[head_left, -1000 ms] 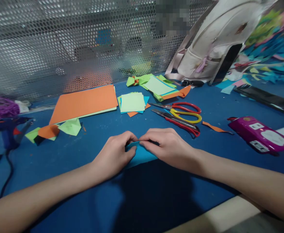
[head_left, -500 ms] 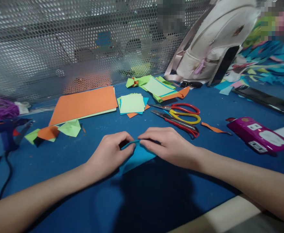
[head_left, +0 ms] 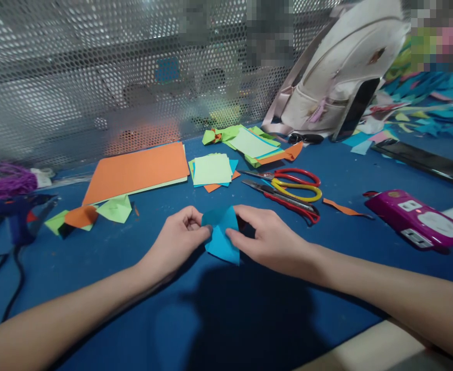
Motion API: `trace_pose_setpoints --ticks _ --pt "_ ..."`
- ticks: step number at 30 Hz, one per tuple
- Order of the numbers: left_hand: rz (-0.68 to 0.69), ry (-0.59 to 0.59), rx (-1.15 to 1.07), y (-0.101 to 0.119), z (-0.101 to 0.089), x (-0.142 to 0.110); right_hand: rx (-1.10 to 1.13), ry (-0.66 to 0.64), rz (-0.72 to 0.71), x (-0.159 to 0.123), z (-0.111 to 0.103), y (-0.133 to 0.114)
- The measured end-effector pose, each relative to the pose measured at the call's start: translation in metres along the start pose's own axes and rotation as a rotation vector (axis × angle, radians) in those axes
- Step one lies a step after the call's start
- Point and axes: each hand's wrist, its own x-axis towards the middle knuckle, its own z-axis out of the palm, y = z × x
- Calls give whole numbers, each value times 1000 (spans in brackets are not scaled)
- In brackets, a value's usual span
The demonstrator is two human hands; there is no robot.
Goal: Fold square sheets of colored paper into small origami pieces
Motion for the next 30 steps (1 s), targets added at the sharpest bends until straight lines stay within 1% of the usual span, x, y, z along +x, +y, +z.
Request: trace_pose_setpoints --ticks 2,5,8,14,19,22,24,26,28,30 --pt "-21 -18 -44 0 2 -1 -19 -1 -18 0 1 1" --pt "-32 -65 -97 -1 3 -3 8 -8 -33 0 2 1" --pt "-21 -95 -66 -4 3 -3 42 -28 -10 -1 3 1" --pt "-18 -60 -42 -7 6 -3 25 -24 10 -2 5 1" --pt "2 -44 14 -11 7 -4 47 -70 21 -3 4 -3" --pt "28 -16 28 -15 7 -3 102 -96 50 -5 1 -3" --pt "42 6 29 -17 7 -3 190 -78 70 -4 0 2" --pt "45 22 22 -18 8 -3 290 -18 90 -3 2 12" --pt "52 35 17 -19 9 -3 361 31 144 0 5 22" --pt "67 43 18 -20 10 -4 412 39 214 4 8 30"
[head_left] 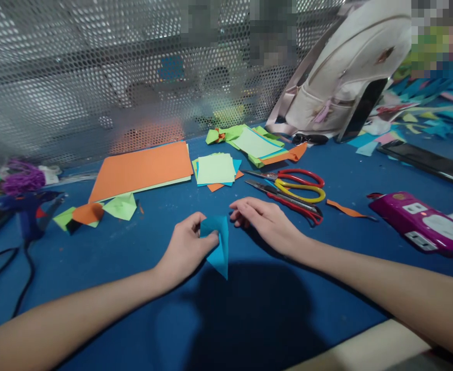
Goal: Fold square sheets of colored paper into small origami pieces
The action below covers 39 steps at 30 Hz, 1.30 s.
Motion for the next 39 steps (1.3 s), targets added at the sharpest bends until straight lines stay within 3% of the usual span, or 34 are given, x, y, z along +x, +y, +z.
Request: trace_pose_setpoints --ticks 9,16,23,28,34,39 --pt "60 -67 61 -2 0 -1 53 7 48 7 4 4" --pt "100 22 134 0 1 -4 42 -13 65 7 5 2" --pt "90 31 121 -4 0 -2 56 -103 139 13 3 -23" --pt "79 28 100 -6 -1 0 -144 -91 160 11 17 -38" --pt "20 109 51 -6 -2 -7 -75 -38 266 -1 32 -40" --pt "-5 117 -83 -5 0 -12 -35 -33 220 -12 39 -51"
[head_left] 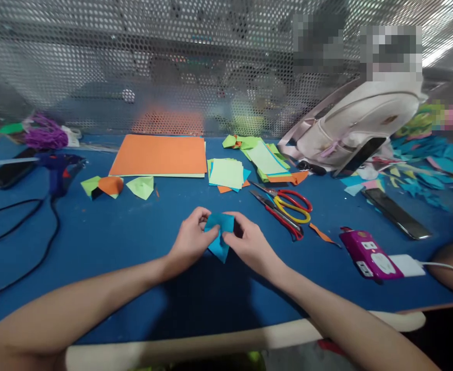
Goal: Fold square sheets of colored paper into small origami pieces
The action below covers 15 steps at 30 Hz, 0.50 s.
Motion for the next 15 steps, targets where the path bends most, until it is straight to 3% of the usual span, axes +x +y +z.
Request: trace_pose_setpoints --ticks 8,15 --pt "-93 -59 -99 9 -1 2 -198 77 -263 10 -9 15" --pt "-65 -158 -86 2 2 15 -158 50 -175 23 -19 27"
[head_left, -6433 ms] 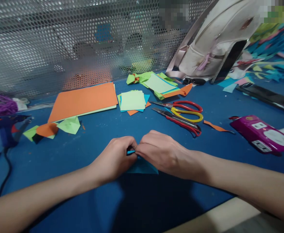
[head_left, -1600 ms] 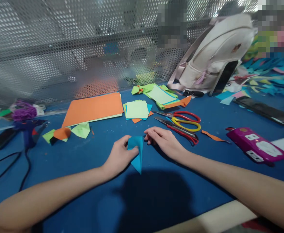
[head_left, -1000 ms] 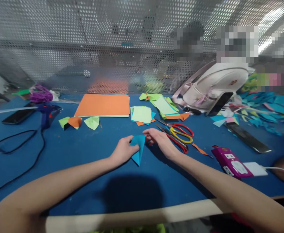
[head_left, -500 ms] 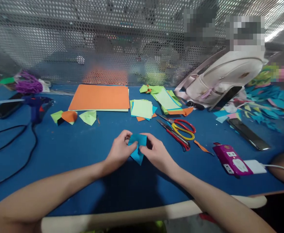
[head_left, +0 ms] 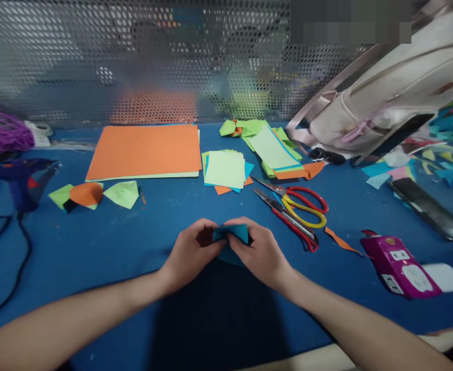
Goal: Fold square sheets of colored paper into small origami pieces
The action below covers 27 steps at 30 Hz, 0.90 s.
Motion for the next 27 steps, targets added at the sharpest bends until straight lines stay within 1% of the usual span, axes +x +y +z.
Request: trace_pose_setpoints --ticks 4,7,9,13,18,20,23,27 --pt "-25 -66 -103 3 -1 -4 28 -48 35 1 -2 -3" --pt "-3 -92 -127 7 -4 -9 22 -40 29 1 -5 -6" --pt "59 -93 -69 9 -7 -10 5 -37 19 2 -6 -6" --pt "177 -52 123 7 -12 -11 3 -47 -34 1 -8 -6" --pt "273 -75 229 7 -15 -14 -18 2 -88 -1 -4 -6" --pt "322 -60 269 7 -15 -14 -45 16 -112 -3 -1 -6" --pt "343 5 305 5 -12 -12 -68 2 -159 -5 1 -4" --pt "293 47 356 5 -10 -9 -22 -22 -204 -6 2 0"
